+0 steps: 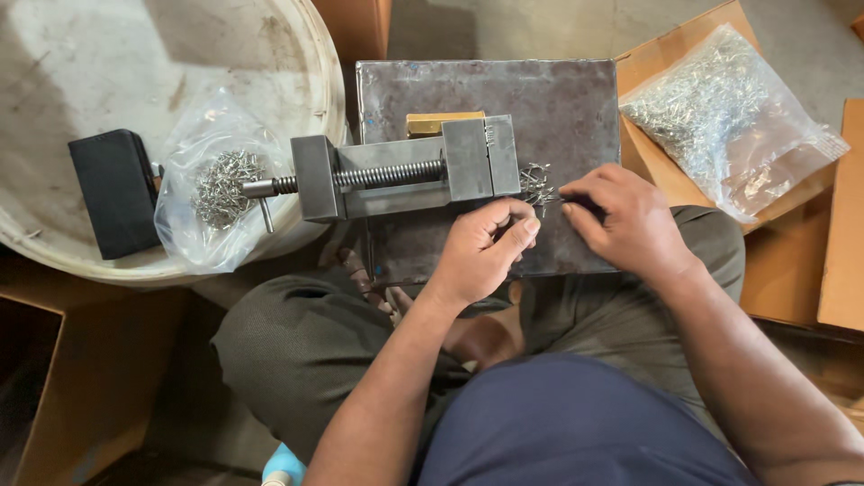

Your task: The person sits on the floor and uses a bench vise to hold and manipulate small metal components. They repeatedly pick up metal pieces from a plastic bag and a bucket, insert them into the vise, and adjust them with their hands.

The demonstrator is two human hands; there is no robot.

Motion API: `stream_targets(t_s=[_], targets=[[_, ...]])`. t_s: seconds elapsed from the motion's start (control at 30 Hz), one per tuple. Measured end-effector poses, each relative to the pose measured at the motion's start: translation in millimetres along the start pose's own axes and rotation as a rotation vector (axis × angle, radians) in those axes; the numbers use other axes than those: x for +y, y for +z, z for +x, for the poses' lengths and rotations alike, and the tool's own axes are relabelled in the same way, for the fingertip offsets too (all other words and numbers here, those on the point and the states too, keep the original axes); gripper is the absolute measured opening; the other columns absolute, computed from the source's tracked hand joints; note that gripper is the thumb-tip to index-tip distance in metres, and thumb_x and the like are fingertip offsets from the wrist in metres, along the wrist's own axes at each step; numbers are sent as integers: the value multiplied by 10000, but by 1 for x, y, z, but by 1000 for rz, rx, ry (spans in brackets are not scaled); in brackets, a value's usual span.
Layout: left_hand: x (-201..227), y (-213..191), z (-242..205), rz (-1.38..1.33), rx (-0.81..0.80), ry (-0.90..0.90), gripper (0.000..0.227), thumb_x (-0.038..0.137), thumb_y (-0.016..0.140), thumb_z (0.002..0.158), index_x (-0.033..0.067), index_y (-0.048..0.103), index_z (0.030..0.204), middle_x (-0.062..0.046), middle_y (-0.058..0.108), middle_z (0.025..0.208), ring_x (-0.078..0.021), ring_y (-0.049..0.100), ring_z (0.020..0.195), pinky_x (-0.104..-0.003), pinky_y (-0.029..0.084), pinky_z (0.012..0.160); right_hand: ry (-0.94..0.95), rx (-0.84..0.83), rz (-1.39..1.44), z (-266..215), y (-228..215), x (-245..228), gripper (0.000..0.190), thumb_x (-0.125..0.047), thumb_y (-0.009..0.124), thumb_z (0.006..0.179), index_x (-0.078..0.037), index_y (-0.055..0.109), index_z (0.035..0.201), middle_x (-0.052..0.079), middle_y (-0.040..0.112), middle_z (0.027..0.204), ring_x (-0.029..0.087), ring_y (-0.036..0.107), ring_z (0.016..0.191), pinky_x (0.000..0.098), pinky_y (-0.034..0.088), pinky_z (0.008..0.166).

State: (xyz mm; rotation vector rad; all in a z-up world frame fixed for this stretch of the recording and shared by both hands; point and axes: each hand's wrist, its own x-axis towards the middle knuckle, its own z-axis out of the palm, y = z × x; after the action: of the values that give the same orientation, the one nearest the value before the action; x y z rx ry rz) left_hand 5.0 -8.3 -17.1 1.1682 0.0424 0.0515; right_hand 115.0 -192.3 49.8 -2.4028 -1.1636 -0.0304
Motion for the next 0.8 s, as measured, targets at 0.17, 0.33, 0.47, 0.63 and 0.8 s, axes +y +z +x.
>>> stream_targets(t_s=[0.17, 0.33, 0.47, 0.63, 0.8], targets=[[1, 0, 0, -2, -10, 10, 170, 183, 660, 1041, 15, 672, 1059, 27, 629, 831, -36, 539, 715, -216, 469, 627, 11, -20, -35, 3, 2, -4, 88, -110, 762, 904, -71, 728, 975, 119, 679, 938, 318, 677, 882, 407, 534, 772], [8, 3, -3, 55, 25, 81, 241, 184, 665, 1033, -7, 667, 1179, 14, 653, 895, -44, 563, 793, -234, 499, 698, 252, -146, 451, -8, -1, 8, 122, -137, 722, 941, -41, 715, 1016, 32, 665, 918, 145, 604, 830, 298, 491, 714], [18, 6, -5, 298, 52, 115, 330, 224, 659, 1010, 6, 646, 1257, -9, 693, 878, -69, 615, 791, -259, 534, 716, 598, -323, 1069, -14, 5, 18, 159, -124, 692, 969, -14, 692, 1084, 1, 615, 819, 75, 526, 704, 247, 438, 620], [23, 4, -5, 316, 26, 74, 254, 229, 614, 1039, 20, 677, 1168, -8, 677, 809, -81, 603, 716, -264, 515, 660, 677, -343, 1326, -14, 22, 21, 122, -103, 645, 999, -6, 657, 1073, 24, 633, 890, 83, 558, 751, 244, 462, 659], [13, 2, -2, 131, 9, 46, 204, 202, 592, 1069, 18, 677, 1055, 0, 657, 800, -58, 571, 695, -241, 497, 630, 645, -331, 1313, -15, 30, 14, 140, -113, 622, 990, -10, 651, 1080, 29, 646, 907, 92, 577, 777, 252, 471, 678]])
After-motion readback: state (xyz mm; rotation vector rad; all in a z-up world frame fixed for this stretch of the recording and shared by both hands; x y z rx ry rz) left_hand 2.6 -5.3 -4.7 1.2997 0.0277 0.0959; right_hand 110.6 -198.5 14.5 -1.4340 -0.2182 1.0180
